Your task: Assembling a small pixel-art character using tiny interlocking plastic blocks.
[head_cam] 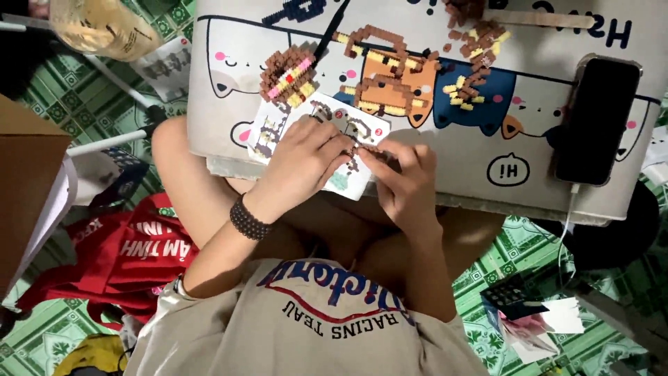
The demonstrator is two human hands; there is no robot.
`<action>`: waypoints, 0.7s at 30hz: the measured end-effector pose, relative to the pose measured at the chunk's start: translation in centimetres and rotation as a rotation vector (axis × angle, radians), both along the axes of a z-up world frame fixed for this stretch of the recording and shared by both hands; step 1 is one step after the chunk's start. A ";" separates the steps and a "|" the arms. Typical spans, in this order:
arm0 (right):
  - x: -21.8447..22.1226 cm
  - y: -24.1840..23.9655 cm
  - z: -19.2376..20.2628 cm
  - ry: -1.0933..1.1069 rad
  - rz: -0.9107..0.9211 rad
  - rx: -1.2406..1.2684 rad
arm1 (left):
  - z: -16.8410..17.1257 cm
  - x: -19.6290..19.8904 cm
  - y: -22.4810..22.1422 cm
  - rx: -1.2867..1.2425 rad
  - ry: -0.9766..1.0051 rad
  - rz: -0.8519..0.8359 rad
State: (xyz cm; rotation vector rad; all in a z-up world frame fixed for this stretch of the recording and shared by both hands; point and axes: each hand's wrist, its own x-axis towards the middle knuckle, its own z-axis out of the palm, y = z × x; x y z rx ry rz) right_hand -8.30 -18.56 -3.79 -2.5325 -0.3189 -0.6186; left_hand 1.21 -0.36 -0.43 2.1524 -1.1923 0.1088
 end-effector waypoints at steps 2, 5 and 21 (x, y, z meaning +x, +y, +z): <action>0.1 0.0 0.5 -0.001 0.008 0.007 | 0.0 0.0 -0.3 0.039 -0.057 -0.012; 0.1 0.1 0.8 0.005 0.009 0.016 | 0.0 0.0 -0.7 0.105 -0.165 -0.016; 0.5 0.4 2.4 -0.017 0.018 0.098 | 3.1 0.2 0.3 0.118 0.168 -0.074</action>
